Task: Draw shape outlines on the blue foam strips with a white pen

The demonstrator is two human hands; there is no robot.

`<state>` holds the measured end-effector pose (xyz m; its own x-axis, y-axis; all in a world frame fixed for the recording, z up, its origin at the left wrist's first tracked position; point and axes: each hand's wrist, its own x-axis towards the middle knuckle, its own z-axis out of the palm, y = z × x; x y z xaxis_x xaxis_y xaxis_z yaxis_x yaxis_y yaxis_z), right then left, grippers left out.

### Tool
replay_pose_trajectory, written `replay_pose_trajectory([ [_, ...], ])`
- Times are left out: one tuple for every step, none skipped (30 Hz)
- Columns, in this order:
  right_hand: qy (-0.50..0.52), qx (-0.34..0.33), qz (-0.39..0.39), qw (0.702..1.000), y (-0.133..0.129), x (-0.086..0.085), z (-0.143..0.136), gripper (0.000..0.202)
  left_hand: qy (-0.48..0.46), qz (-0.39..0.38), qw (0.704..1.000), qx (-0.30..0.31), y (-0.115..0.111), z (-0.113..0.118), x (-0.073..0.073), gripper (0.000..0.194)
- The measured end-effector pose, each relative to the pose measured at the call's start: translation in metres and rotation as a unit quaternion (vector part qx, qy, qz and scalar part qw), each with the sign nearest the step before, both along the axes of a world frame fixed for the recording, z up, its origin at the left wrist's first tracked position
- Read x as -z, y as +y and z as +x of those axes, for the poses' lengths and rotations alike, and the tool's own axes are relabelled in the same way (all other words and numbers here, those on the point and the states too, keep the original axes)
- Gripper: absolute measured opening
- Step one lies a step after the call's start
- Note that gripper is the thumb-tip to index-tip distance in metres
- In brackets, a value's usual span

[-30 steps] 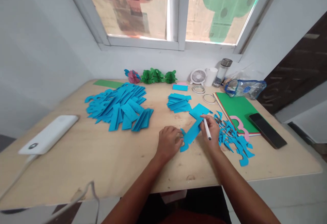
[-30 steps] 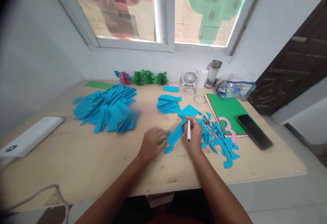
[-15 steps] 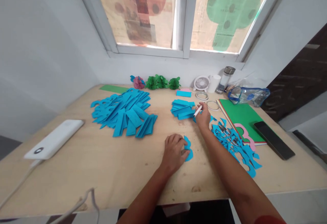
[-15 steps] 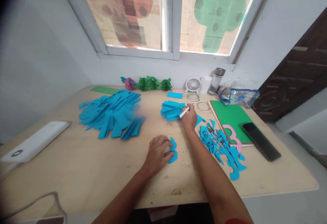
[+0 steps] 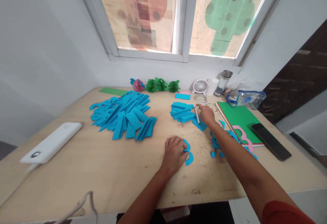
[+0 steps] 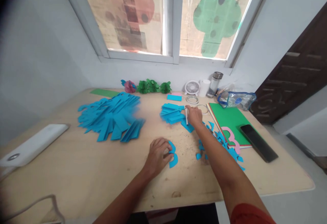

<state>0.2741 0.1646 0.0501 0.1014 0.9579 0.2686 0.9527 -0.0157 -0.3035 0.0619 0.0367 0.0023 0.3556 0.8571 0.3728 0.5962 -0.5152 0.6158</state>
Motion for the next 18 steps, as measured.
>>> replay_pose_trajectory([
  [0.002,-0.002,0.006,1.000,-0.004,0.000,0.003,0.051,-0.002,0.000,1.000,0.001,0.000,0.000,0.000,0.021],
  [0.006,-0.002,0.013,1.000,-0.010,-0.001,0.007,0.050,-0.004,0.001,1.000,0.003,0.000,-0.001,0.000,0.020],
  [0.011,-0.001,0.022,1.000,-0.019,-0.001,0.012,0.047,-0.006,0.001,1.000,0.004,0.001,-0.001,0.000,0.019],
  [0.016,0.002,0.031,0.999,-0.029,-0.002,0.020,0.045,-0.008,0.000,1.000,0.006,0.001,-0.001,0.001,0.018],
  [0.022,0.007,0.041,0.999,-0.041,-0.003,0.030,0.043,-0.010,0.000,1.000,0.007,0.001,-0.002,0.001,0.017],
  [0.026,0.014,0.051,0.998,-0.056,-0.004,0.041,0.042,-0.012,-0.001,1.000,0.008,0.002,-0.002,0.002,0.016],
  [0.030,0.024,0.059,0.998,-0.072,-0.004,0.054,0.041,-0.014,-0.001,1.000,0.009,0.002,-0.002,0.002,0.015],
  [0.038,0.031,0.067,0.997,-0.089,-0.004,0.067,0.040,-0.017,-0.002,1.000,0.010,0.002,-0.002,0.003,0.015],
  [0.056,0.039,0.089,0.994,-0.107,-0.003,0.080,0.037,-0.020,-0.002,1.000,0.011,0.003,-0.002,0.004,0.015],
  [0.064,0.055,0.096,0.992,-0.124,-0.001,0.093,0.035,-0.023,-0.002,1.000,0.011,0.004,-0.002,0.005,0.015],
  [0.061,0.076,0.092,0.991,-0.141,0.002,0.105,0.034,-0.026,-0.002,1.000,0.010,0.004,-0.002,0.006,0.014],
  [0.049,0.103,0.080,0.990,-0.157,0.006,0.115,0.033,-0.028,-0.003,1.000,0.010,0.005,-0.002,0.007,0.013],
  [0.035,0.130,0.066,0.989,-0.170,0.010,0.123,0.032,-0.031,-0.002,0.999,0.008,0.005,-0.002,0.007,0.012],
  [0.021,0.149,0.052,0.987,-0.182,0.014,0.130,0.031,-0.033,-0.001,0.999,0.006,0.006,-0.003,0.008,0.010],
  [0.009,0.162,0.042,0.986,-0.191,0.018,0.135,0.030,-0.035,0.001,0.999,0.003,0.006,-0.003,0.008,0.008],
  [-0.002,0.164,0.032,0.986,-0.198,0.022,0.139,0.030,-0.037,0.003,0.999,0.000,0.007,-0.004,0.008,0.006],
  [-0.011,0.171,0.025,0.985,-0.202,0.025,0.141,0.029,-0.038,0.005,0.999,-0.004,0.007,-0.005,0.008,0.006],
  [-0.016,0.178,0.019,0.984,-0.205,0.027,0.143,0.029,-0.040,0.006,0.999,-0.007,0.007,-0.005,0.008,0.006],
])
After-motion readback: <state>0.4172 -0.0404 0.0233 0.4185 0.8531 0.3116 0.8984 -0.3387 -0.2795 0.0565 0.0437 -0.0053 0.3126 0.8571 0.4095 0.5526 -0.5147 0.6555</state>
